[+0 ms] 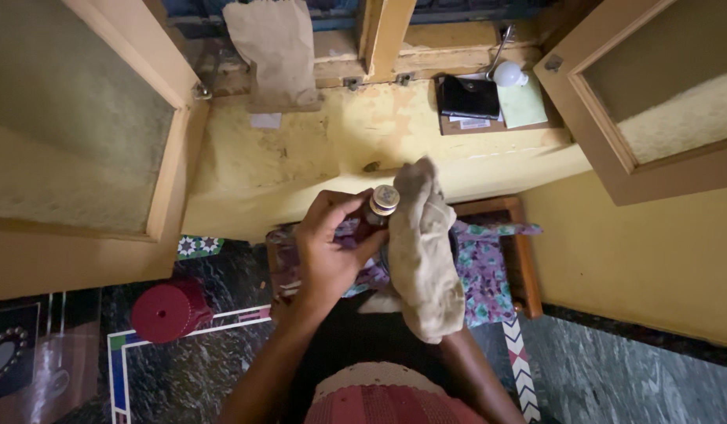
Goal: The person cleans a lightbulb, a wallet, and a small bottle using a cloth and a bowl of water, then wipes the bars of a window.
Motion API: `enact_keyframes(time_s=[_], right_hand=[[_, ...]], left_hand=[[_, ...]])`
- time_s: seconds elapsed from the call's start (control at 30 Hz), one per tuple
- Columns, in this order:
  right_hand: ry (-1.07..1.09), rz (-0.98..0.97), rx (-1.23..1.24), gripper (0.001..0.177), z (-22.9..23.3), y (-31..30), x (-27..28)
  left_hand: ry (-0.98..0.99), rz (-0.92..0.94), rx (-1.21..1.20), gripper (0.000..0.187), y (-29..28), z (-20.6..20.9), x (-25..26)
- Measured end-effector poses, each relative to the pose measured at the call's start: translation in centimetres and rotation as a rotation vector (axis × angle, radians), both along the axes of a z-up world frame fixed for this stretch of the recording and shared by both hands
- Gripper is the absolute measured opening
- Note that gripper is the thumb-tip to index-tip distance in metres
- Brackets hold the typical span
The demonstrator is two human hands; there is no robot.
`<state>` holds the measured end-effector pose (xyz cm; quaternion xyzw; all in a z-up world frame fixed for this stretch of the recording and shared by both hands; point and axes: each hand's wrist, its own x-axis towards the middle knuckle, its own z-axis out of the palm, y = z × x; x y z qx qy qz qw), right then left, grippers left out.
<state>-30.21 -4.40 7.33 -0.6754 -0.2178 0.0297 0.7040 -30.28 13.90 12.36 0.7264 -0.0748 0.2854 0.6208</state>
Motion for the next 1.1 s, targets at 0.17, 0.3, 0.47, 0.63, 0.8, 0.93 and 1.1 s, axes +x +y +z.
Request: enact_keyframes(time_s=[0.17,0.3,0.47,0.63,0.8,0.93,1.1], right_hand=[[0.000,0.013,0.025,0.043,-0.1,0.1,-0.9],[0.056,0.019,0.105,0.045,-0.7,-0.5,-1.2],[0.257,-0.029,0.353,0.046,-1.3,-2.8,-1.2],[0.318,-0.055,0.405,0.048,-2.9,-3.2,-1.6],[0.311,-0.032,0.348,0.050,-5.4,-2.6,-3.1],[0.323,-0.041,0.388,0.051,-4.6,-2.5,-2.7],[0.380,-0.069,0.481,0.053,-2.7,-2.5,-2.4]], left_hand=[[-0.003,0.083,0.117,0.060,0.1,0.7,-0.2],[0.003,-0.035,0.046,0.061,-0.3,-0.6,-0.3],[0.055,-0.306,-0.171,0.053,-0.9,-2.9,-0.4],[0.242,-0.440,-0.333,0.042,-1.8,-3.0,-0.1],[0.041,-0.179,-0.006,0.054,-2.9,-1.2,-0.4],[0.094,-0.357,0.046,0.083,-1.6,-1.0,-0.3],[0.057,-0.605,-0.414,0.072,-1.7,-2.8,0.4]])
